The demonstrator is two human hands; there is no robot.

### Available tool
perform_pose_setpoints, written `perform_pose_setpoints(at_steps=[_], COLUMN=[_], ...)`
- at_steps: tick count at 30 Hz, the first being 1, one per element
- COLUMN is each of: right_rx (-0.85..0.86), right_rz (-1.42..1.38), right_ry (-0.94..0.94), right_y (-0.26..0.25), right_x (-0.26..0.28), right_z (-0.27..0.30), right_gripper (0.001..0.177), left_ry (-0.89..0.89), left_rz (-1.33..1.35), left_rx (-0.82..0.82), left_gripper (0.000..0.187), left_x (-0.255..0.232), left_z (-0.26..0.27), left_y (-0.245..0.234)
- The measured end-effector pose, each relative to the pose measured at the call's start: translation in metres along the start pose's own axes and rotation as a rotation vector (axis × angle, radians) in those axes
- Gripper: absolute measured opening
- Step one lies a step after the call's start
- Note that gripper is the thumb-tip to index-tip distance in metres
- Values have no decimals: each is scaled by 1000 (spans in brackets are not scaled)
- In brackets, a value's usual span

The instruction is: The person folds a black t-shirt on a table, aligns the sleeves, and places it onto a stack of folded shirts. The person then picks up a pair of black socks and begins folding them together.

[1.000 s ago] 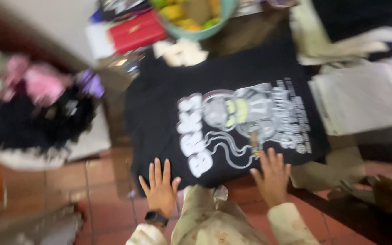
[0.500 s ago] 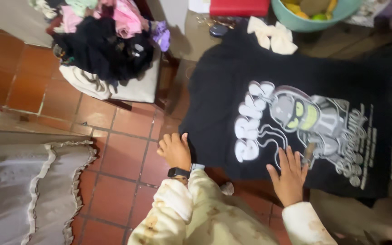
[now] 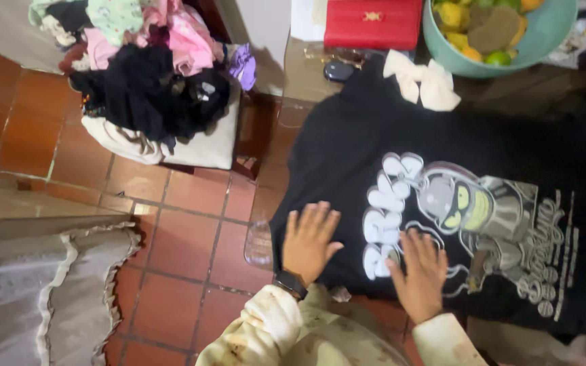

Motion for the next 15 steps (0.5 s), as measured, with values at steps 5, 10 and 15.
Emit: perform_pose_setpoints(at_steps=[5, 10, 15], right_rx=[-31, -67, 19], right_rz=[-62, -215, -229], right_ry=[-52, -79, -65], right_y=[-8, -1, 28], right_x=[49, 91, 122], right_z=[-51, -117, -193], right_gripper=[44, 28, 26], left_ry=[-186, -409, -424], left_rz=[-83, 203, 109], left_rx=[-172, -194, -194], left_gripper=[54, 47, 35], left_x=[64, 125, 140], left_z=[-24, -70, -119], left_y=[-35, -34, -16])
Point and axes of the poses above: each hand's wrist, its own z-axis away from the middle knuckle, its own y-axis out of the palm, x = y × z, the point moved 10 cm from there along -z, towards the middle knuckle
